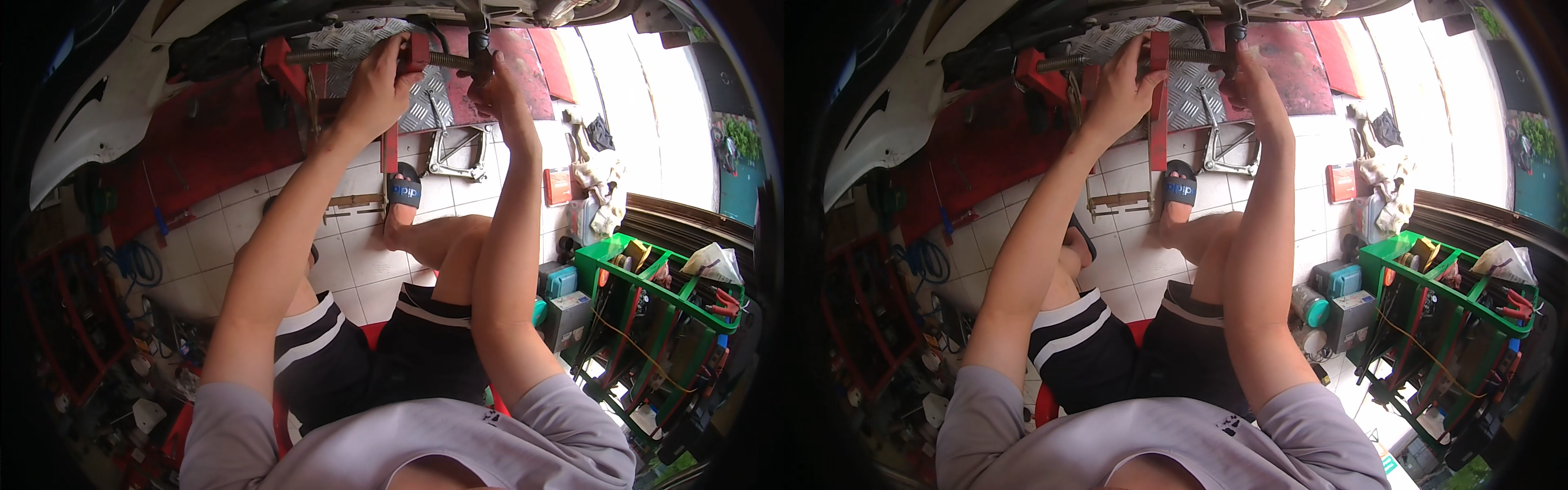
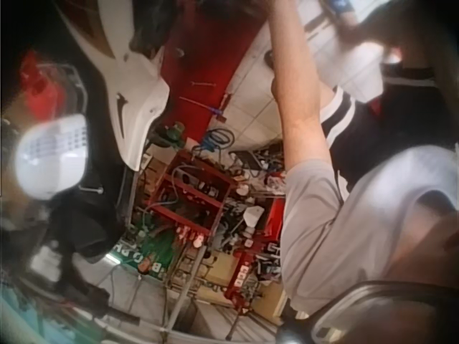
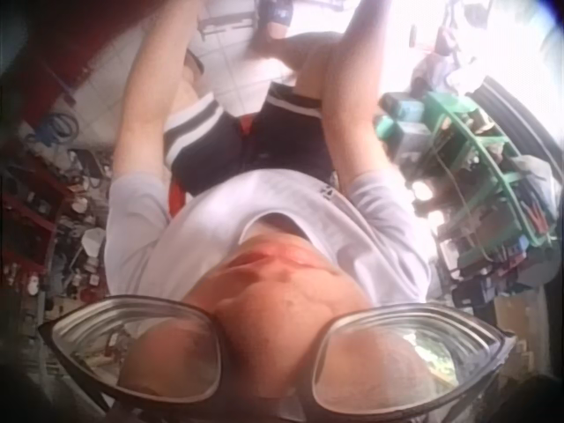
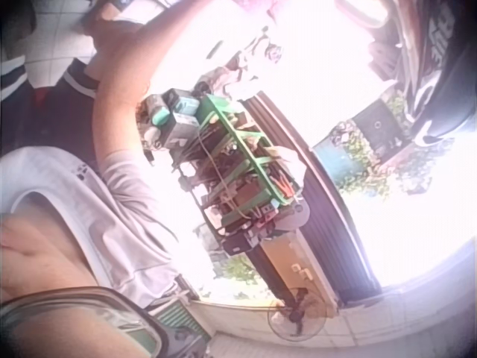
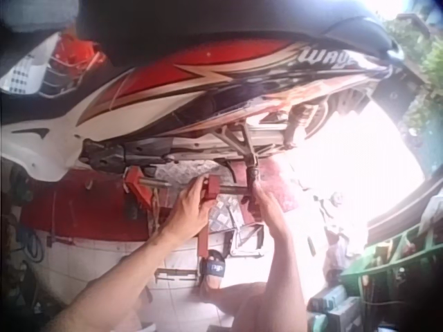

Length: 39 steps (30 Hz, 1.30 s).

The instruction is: The person sits on a stool in a workshop and assembles a metal bracket with a spring and a bolt. They manipulate the components with their hands, attaching the spring to the bracket and then inserting the bolt to secure the assembly.

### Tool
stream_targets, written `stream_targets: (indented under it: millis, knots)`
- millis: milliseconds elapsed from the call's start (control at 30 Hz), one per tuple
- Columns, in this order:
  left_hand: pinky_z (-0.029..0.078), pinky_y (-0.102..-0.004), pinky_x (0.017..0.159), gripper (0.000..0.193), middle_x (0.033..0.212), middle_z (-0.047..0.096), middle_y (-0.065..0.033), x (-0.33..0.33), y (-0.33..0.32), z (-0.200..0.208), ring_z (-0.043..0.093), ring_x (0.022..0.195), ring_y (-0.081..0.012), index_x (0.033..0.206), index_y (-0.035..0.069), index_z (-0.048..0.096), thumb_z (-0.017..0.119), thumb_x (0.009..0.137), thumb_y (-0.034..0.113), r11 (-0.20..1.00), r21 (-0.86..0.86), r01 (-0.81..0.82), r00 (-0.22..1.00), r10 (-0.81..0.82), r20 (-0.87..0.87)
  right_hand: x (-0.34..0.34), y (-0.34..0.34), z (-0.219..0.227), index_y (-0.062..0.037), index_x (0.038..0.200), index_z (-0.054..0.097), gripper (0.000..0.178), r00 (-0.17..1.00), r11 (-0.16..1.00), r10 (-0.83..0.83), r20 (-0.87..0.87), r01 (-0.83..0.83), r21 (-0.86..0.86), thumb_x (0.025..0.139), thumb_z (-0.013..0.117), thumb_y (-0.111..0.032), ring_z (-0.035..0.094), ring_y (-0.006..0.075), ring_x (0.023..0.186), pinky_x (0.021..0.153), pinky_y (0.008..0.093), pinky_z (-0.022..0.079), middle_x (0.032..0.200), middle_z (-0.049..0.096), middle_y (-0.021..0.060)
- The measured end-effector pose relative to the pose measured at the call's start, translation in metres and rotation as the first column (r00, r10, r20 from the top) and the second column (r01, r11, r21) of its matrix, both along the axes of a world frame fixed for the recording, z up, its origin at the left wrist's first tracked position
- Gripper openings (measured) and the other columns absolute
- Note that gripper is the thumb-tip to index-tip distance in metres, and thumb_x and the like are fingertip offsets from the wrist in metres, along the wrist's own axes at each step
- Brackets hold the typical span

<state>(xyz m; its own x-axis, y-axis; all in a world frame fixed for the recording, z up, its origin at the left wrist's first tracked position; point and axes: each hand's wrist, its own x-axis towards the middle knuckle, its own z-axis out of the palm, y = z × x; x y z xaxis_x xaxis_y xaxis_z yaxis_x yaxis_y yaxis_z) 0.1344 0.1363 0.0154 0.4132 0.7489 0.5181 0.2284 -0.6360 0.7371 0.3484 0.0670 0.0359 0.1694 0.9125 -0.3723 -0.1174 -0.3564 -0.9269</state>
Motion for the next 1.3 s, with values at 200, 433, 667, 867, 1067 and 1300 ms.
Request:
stream_targets:
  millis: [200,433,667,867,1067,1300]
  knots:
    - [0.050,-0.0411,0.087,0.048,0.113,0.061,-0.0213,-0.002,-0.001,0.002,0.061,0.105,-0.0381,0.125,-0.004,0.048,0.069,0.085,0.012,1.000,0.001,0.010,1.000,-0.010,-0.008,-0.017,-0.010,0.014,-0.0070,0.115,0.061,0.056,0.998,0.986,-0.042,-0.045,0.049,0.159,0.094,0.046,-0.057,0.041,0.0082,0.062,0.060,0.0232,0.030,0.066,0.050,-0.0024]
    - [0.050,-0.0417,0.086,0.047,0.113,0.061,-0.0221,0.000,-0.002,0.001,0.061,0.104,-0.0398,0.125,-0.004,0.048,0.069,0.086,0.012,1.000,-0.002,0.007,1.000,-0.007,-0.024,0.016,-0.003,-0.007,-0.0025,0.106,0.065,0.074,1.000,0.999,0.011,0.002,-0.011,-0.041,0.096,0.028,-0.066,0.029,0.0066,0.056,0.054,0.0242,0.025,0.061,0.034,-0.0073]
    - [0.050,-0.0413,0.086,0.047,0.111,0.062,-0.0215,0.000,-0.001,-0.001,0.061,0.103,-0.0394,0.125,-0.004,0.047,0.068,0.086,0.013,1.000,-0.001,-0.001,1.000,0.001,-0.027,0.021,-0.010,0.001,-0.0020,0.098,0.068,0.079,0.989,0.993,0.109,-0.099,-0.112,-0.032,0.097,0.021,-0.065,0.027,0.0085,0.055,0.053,0.0247,0.021,0.060,0.034,-0.0055]
    - [0.049,-0.0414,0.086,0.044,0.110,0.062,-0.0211,0.000,0.000,0.000,0.061,0.103,-0.0396,0.123,-0.003,0.049,0.068,0.086,0.013,1.000,0.005,-0.005,1.000,0.005,-0.019,-0.002,-0.004,0.009,-0.0008,0.097,0.067,0.080,0.994,0.997,-0.074,-0.079,0.074,-0.003,0.098,0.017,-0.064,0.027,0.0094,0.054,0.053,0.0248,0.022,0.057,0.036,-0.0043]
    - [0.049,-0.0418,0.086,0.043,0.110,0.062,-0.0212,0.000,-0.001,0.003,0.060,0.103,-0.0400,0.121,-0.003,0.050,0.068,0.086,0.015,1.000,0.001,-0.008,0.999,0.008,-0.039,0.009,-0.008,0.005,0.0000,0.097,0.064,0.076,0.993,0.992,-0.114,-0.039,0.112,-0.055,0.100,0.018,-0.061,0.028,0.0098,0.053,0.053,0.0255,0.024,0.055,0.037,-0.0031]
    - [0.049,-0.0430,0.084,0.041,0.108,0.063,-0.0203,0.001,-0.003,0.004,0.060,0.102,-0.0410,0.119,-0.002,0.051,0.068,0.086,0.014,1.000,-0.005,-0.014,0.999,0.014,-0.047,0.006,-0.009,0.005,-0.0006,0.096,0.066,0.074,0.980,0.977,-0.199,-0.009,0.198,-0.074,0.100,0.021,-0.060,0.032,0.0100,0.053,0.053,0.0264,0.027,0.053,0.038,-0.0027]
